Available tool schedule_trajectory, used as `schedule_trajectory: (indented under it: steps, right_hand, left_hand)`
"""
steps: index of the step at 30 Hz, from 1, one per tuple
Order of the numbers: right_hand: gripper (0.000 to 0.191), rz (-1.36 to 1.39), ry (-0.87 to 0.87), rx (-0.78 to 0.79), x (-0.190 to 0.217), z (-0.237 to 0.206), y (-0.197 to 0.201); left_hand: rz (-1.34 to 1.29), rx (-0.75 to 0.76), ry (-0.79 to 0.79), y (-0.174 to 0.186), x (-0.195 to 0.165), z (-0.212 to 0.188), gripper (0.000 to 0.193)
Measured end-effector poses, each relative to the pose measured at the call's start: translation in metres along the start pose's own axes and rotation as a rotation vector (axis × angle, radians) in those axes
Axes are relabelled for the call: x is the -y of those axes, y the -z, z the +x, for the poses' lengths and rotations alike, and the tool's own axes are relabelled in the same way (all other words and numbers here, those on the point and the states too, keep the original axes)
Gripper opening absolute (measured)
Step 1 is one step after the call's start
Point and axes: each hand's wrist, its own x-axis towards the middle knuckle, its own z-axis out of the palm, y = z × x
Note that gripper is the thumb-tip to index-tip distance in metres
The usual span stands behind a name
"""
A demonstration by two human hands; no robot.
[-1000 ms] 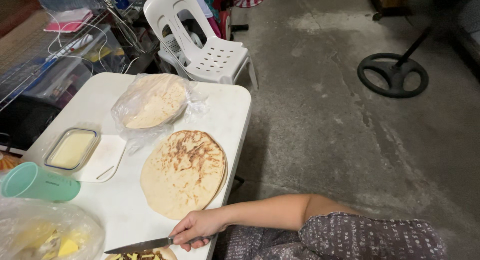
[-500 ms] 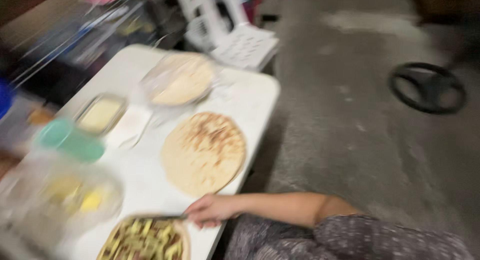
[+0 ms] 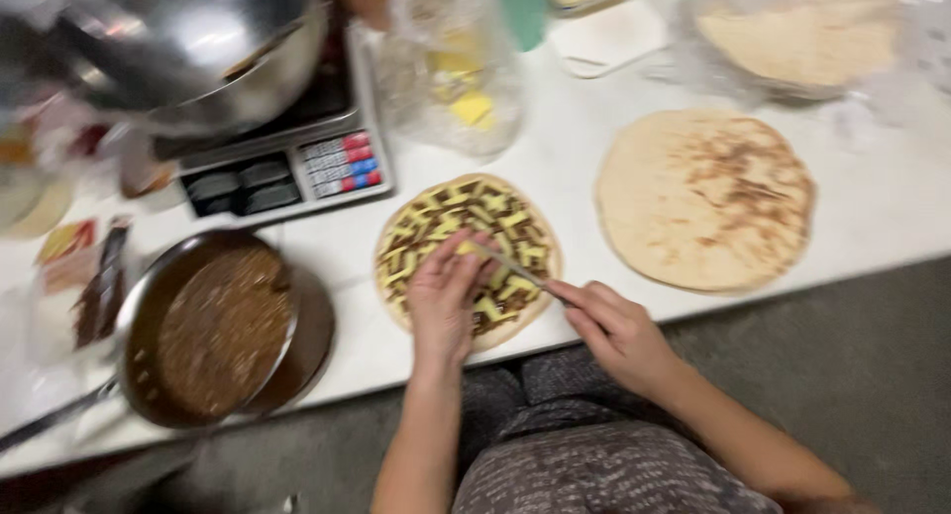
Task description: The person cuts slices of cheese with a knife and places them over a spread of brown paste on a round flatbread. The person repeatedly cuts and arranges cheese pieces to cover the surface.
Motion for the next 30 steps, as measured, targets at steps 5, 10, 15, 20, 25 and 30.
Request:
schedule_trajectory:
  steps: [5,10,15,20,25,30]
  right_hand:
    - [0.042,-0.047,0.104,0.007,0.013,0.003,-0.002]
    - [0.043,-0.096,0.108,0.01,0.017,0.004,-0.005]
    - [0.044,-0.11,0.132,0.02,0.018,0.003,-0.005]
    - [0.044,-0.093,0.126,0.02,0.02,0.003,-0.005]
    - [0.044,-0.084,0.135,0.011,0.021,0.001,-0.003]
    - [0.044,-0.07,0.144,0.01,0.019,0.004,-0.006]
  left_hand:
    - [-0.044,-0.011,-0.011,-0.002,-0.005,-0.005,0.032]
    - [-0.08,0.007,-0.057,-0.002,-0.01,-0.013,0.032]
    - [-0.048,0.018,-0.09,0.0,-0.015,-0.019,0.031]
    - [-0.031,0.014,-0.11,-0.001,-0.016,-0.022,0.029]
    - [-0.002,0.024,-0.152,-0.003,-0.015,-0.026,0.029]
    - [0.023,0.043,-0.186,0.0,-0.016,-0.027,0.029]
